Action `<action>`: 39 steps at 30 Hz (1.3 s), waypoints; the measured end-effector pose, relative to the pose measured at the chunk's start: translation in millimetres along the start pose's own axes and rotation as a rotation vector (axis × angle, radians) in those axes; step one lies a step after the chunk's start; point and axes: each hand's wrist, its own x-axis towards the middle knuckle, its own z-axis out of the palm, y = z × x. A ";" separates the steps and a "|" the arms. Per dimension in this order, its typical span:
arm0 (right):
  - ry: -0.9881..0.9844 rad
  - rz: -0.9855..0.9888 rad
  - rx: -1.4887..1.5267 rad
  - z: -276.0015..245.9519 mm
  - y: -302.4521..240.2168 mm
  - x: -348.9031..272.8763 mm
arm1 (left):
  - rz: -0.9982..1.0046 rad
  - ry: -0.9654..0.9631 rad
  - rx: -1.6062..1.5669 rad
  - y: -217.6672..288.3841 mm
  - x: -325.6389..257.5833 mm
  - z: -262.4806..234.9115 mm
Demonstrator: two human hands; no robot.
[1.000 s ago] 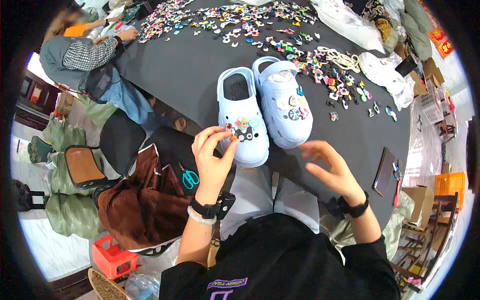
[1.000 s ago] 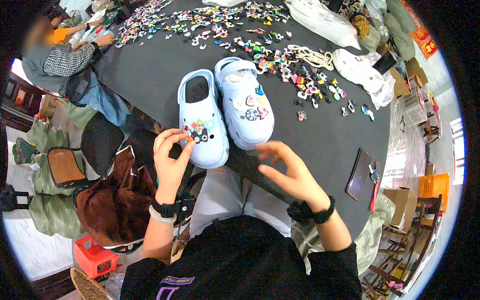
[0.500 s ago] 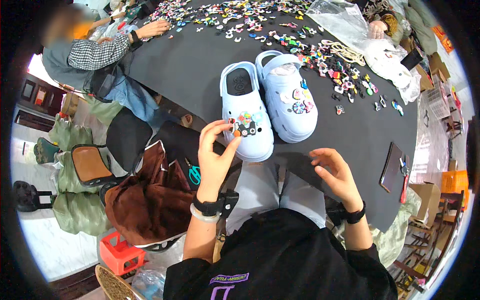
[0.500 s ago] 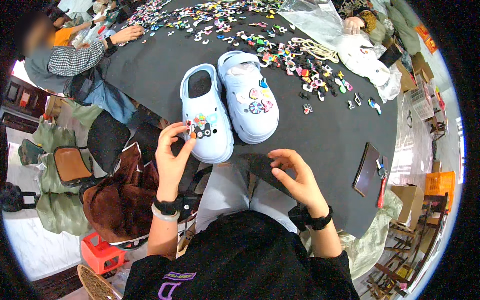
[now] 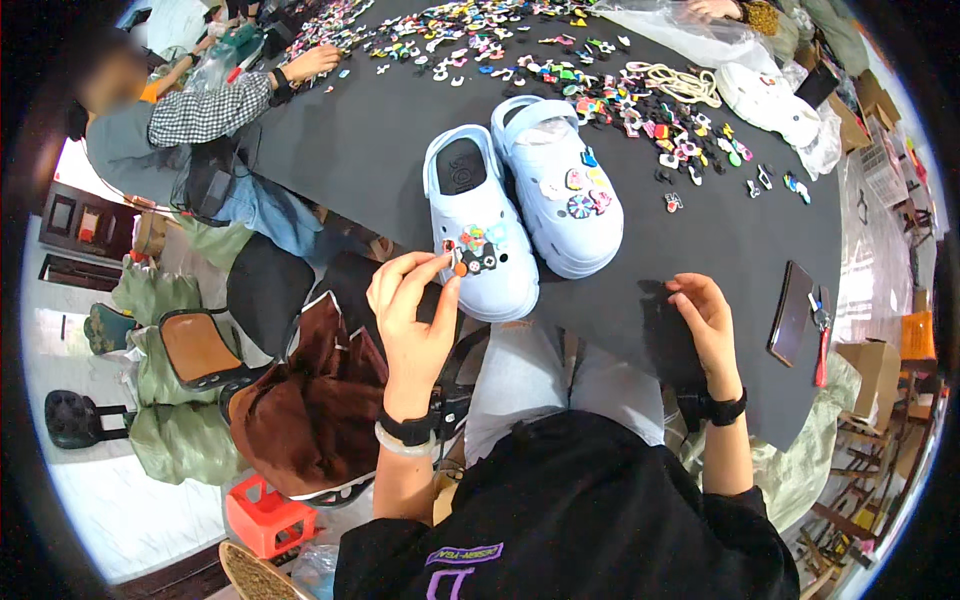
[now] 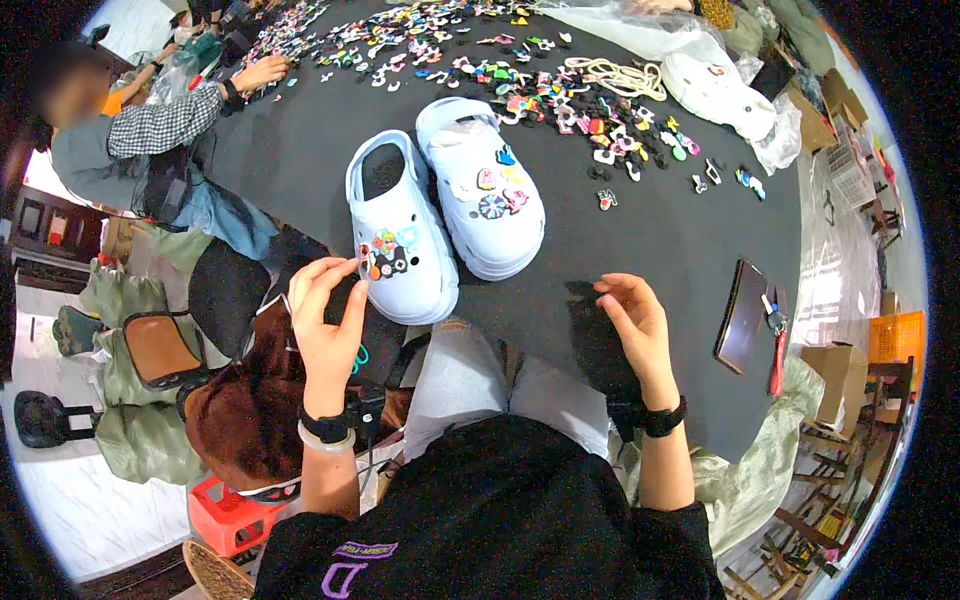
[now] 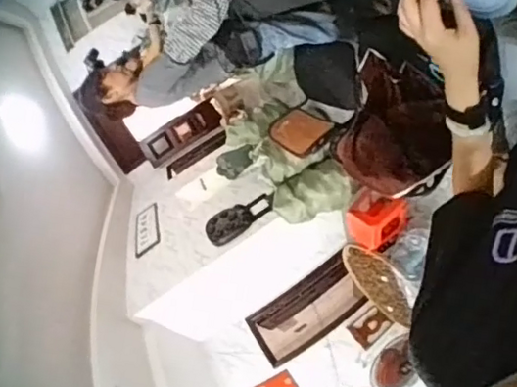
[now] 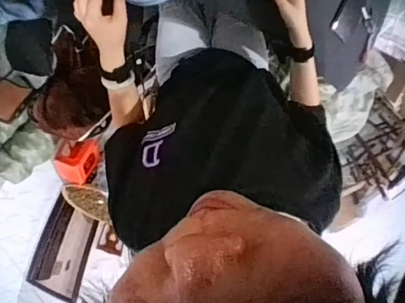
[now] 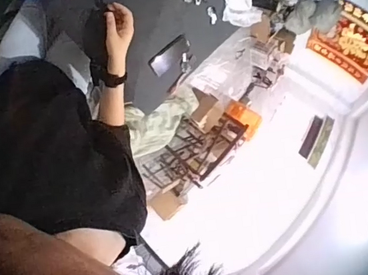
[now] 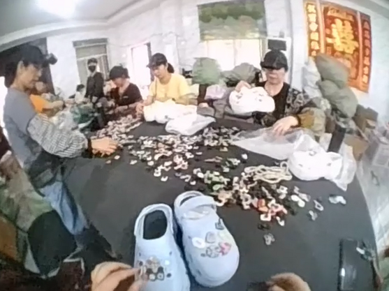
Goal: The recorder is attaching charms to rubber shoes and preparing them for packaging.
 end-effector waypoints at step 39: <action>-0.036 -0.103 -0.103 -1.4 -1.7 -6.4 | -0.122 -0.577 -0.156 -52.8 160.2 36.5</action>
